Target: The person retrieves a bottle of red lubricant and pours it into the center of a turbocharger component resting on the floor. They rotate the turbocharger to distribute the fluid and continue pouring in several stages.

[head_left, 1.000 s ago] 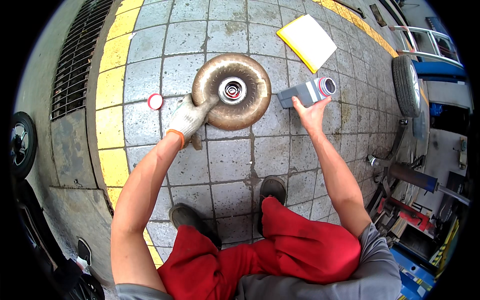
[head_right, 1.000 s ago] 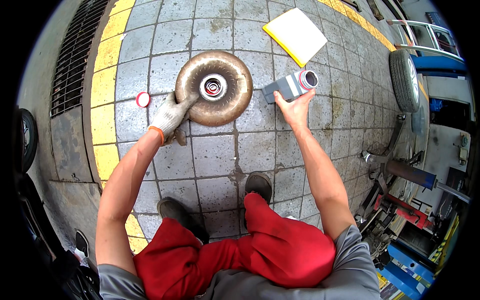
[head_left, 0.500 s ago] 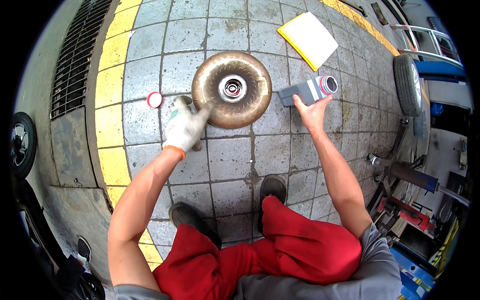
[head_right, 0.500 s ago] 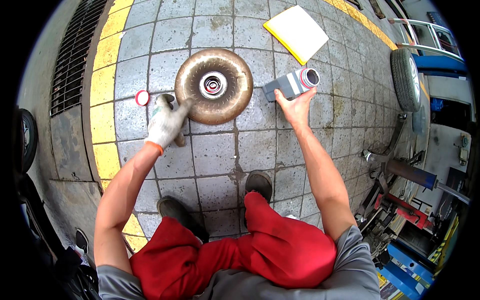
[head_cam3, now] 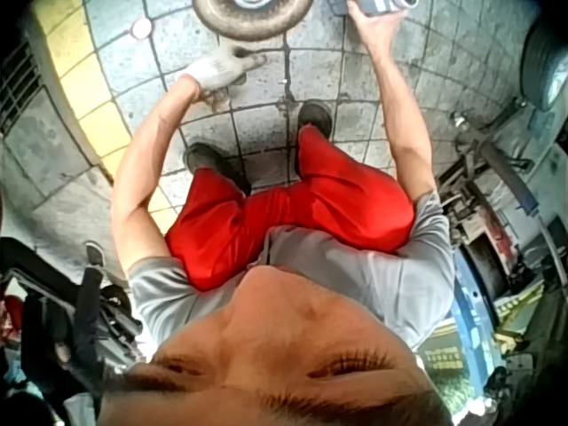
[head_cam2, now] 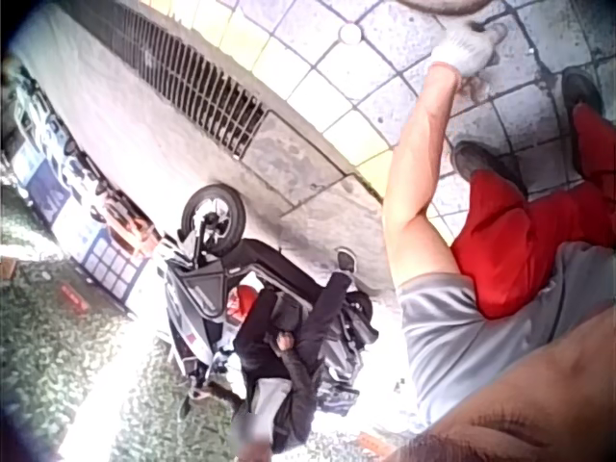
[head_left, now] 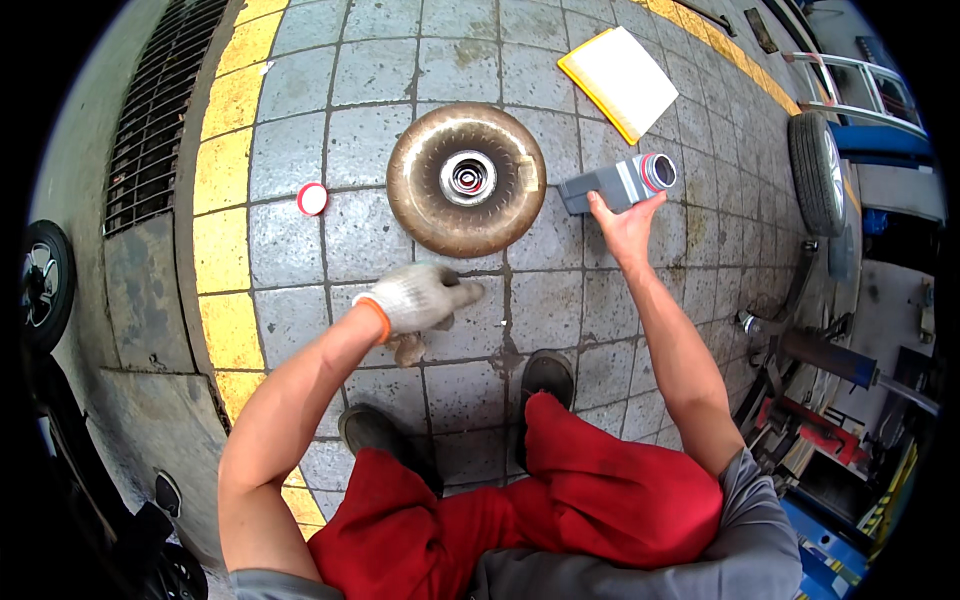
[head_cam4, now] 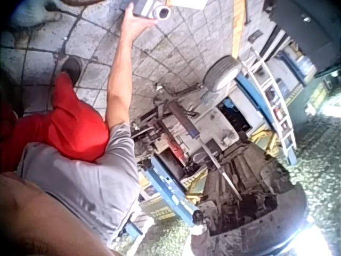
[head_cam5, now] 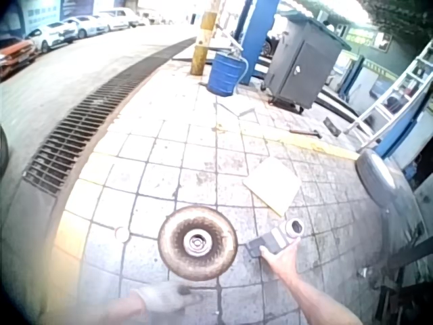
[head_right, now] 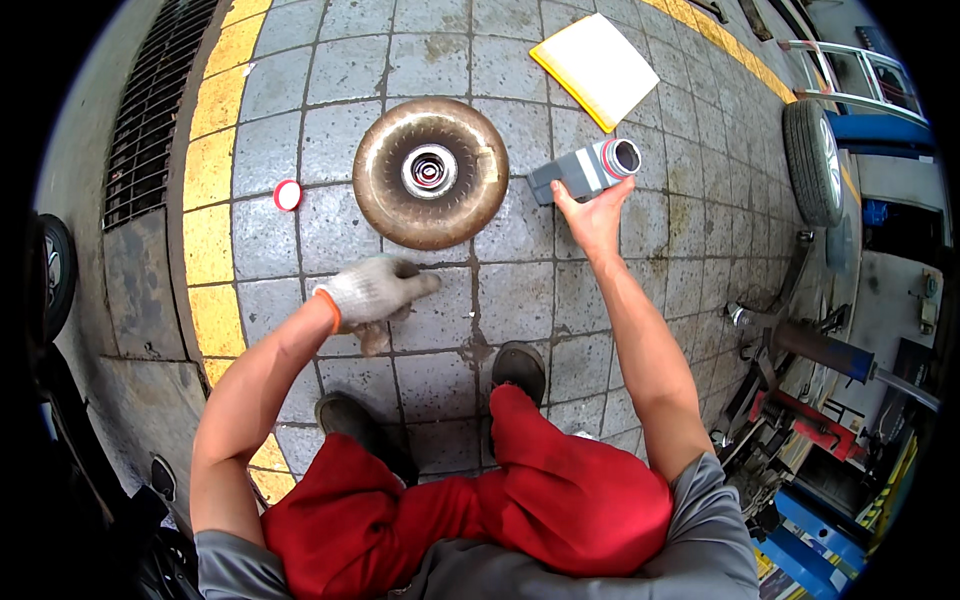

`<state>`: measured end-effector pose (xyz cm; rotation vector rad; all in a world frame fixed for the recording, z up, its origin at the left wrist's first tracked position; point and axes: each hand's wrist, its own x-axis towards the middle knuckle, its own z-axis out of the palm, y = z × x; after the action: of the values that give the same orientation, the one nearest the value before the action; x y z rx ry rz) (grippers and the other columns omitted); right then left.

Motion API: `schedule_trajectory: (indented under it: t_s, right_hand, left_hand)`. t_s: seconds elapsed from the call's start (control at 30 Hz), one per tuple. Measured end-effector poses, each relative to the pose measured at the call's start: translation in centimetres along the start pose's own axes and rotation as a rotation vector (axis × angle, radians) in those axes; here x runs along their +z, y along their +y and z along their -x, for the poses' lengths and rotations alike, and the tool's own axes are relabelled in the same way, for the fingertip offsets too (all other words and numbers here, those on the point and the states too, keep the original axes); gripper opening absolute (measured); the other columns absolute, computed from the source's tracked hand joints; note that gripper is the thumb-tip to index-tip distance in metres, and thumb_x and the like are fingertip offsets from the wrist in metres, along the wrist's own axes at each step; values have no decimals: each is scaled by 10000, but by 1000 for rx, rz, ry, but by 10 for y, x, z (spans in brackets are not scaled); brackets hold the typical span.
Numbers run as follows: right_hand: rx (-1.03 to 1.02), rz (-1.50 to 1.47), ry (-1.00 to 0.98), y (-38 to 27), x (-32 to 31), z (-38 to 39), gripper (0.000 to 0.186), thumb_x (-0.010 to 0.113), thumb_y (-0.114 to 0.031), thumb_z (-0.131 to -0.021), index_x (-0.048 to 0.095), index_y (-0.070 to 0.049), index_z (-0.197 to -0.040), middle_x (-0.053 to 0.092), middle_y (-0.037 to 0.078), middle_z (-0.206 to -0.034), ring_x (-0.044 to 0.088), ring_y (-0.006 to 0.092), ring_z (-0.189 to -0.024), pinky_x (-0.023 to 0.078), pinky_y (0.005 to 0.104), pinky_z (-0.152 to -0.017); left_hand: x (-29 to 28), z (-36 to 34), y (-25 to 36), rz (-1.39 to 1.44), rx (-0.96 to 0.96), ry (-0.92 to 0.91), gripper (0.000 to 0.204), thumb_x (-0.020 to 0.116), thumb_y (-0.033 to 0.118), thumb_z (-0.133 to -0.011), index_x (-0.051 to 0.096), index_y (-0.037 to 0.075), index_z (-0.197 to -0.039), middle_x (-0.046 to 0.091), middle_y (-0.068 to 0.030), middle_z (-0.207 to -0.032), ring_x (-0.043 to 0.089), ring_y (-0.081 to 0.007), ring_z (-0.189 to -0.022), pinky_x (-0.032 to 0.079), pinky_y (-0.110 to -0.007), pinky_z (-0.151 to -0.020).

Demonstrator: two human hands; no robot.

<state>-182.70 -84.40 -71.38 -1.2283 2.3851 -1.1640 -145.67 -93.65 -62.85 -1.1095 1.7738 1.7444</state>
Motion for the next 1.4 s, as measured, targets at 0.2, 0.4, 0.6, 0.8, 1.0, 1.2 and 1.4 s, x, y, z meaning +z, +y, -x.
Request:
schedule_trajectory:
  t_s: [0.2, 0.4, 0.6, 0.8, 1.0, 1.2, 1.4]
  right_hand:
    - [-7, 13, 3, -3, -1, 1, 1096, 997, -347, -780, 244, 14, -1491, 460, 266, -1449, 537, 377, -1336, 440, 484, -1159]
    - [-8, -11, 1, 0, 0, 2, 1084, 994, -340, -787, 244, 14, -1485, 467, 265, -1441, 546, 378, -1322, 448, 486, -1147]
    - [-38, 48, 18, -1, 0, 3, 1057, 979, -370, -817, 248, 12, -1479, 517, 246, -1427, 584, 345, -1290, 479, 464, -1110]
    - [-35, 32, 18, -4, -1, 4, 1079, 979, -379, -815, 242, 17, -1496, 502, 249, -1440, 569, 349, -1309, 470, 465, -1120]
    - [-30, 27, 22, -5, -1, 3, 1077, 981, -370, -813, 243, 13, -1497, 503, 246, -1442, 568, 347, -1308, 467, 465, -1127]
    - [-38, 23, 12, -3, 0, 3, 1075, 981, -361, -818, 235, 10, -1497, 494, 244, -1443, 562, 342, -1313, 462, 463, -1133]
    - [-35, 21, 6, -6, -1, 4, 1078, 976, -367, -825, 224, 9, -1500, 477, 245, -1450, 553, 343, -1321, 458, 463, -1136]
  left_hand:
    - [-20, -15, -29, 247, -157, 42, 727, 640, 691, -1027, 753, -21, -1119, 629, -20, -710, 556, -121, -571, 476, -334, -531]
    - [-19, -32, -58, 332, -111, 53, 789, 587, 766, -1022, 744, -3, -1096, 704, -59, -786, 583, -122, -588, 480, -314, -537]
    - [-13, -43, -83, 422, -47, 52, 852, 598, 793, -995, 743, -30, -1164, 755, -93, -848, 634, -138, -663, 519, -331, -604]
    - [-9, -46, -89, 402, -36, 72, 777, 615, 774, -999, 749, 19, -1128, 733, -61, -809, 623, -128, -631, 506, -313, -580]
    - [-10, -42, -81, 432, -69, 66, 686, 629, 658, -1057, 741, -9, -1169, 775, -84, -907, 576, -88, -629, 524, -288, -620]
    - [-9, -43, -82, 428, -72, 72, 683, 626, 653, -1061, 735, -10, -1180, 788, -95, -933, 583, -87, -635, 523, -285, -613]
    - [-8, -43, -82, 442, -71, 78, 683, 629, 654, -1059, 730, -11, -1180, 787, -96, -934, 587, -86, -639, 523, -285, -611]
